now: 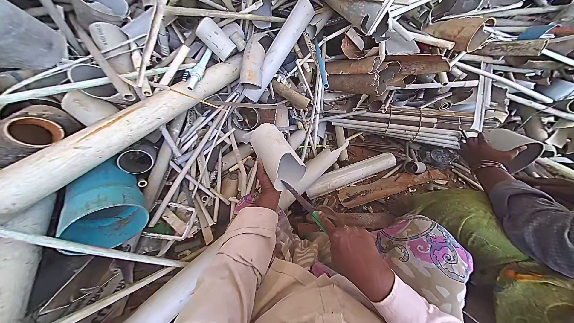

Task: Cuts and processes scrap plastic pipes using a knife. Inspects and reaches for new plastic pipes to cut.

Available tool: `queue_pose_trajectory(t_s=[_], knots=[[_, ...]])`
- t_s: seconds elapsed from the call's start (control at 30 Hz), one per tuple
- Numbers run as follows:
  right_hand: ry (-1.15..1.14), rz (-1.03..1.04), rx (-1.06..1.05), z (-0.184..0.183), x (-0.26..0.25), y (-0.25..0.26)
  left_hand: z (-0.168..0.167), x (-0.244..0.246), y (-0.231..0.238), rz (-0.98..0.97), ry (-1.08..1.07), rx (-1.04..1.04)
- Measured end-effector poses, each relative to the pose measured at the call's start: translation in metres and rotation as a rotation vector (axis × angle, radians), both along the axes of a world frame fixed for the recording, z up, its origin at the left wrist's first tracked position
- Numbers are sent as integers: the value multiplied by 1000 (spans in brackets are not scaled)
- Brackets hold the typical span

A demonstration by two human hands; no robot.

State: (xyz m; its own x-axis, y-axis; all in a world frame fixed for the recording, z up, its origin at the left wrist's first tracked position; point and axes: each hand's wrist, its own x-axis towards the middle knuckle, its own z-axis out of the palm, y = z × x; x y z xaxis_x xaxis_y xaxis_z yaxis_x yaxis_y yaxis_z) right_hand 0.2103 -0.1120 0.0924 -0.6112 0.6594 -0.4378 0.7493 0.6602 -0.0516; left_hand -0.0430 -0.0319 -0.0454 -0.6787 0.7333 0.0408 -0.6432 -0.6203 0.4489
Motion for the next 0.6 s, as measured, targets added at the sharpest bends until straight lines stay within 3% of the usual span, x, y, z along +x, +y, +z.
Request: queue_pose_trajectory(t_s=[0.2,0.43,0.6], knots=[[25,-11,33,-34,-26,5,3,18,-4,-13,28,-33],[-25,15,33,4,-1,-12,6,2,-5,51,7,-31],[-33,-12,35,-16,-20,-2,8,17,-7,5,68,-84]])
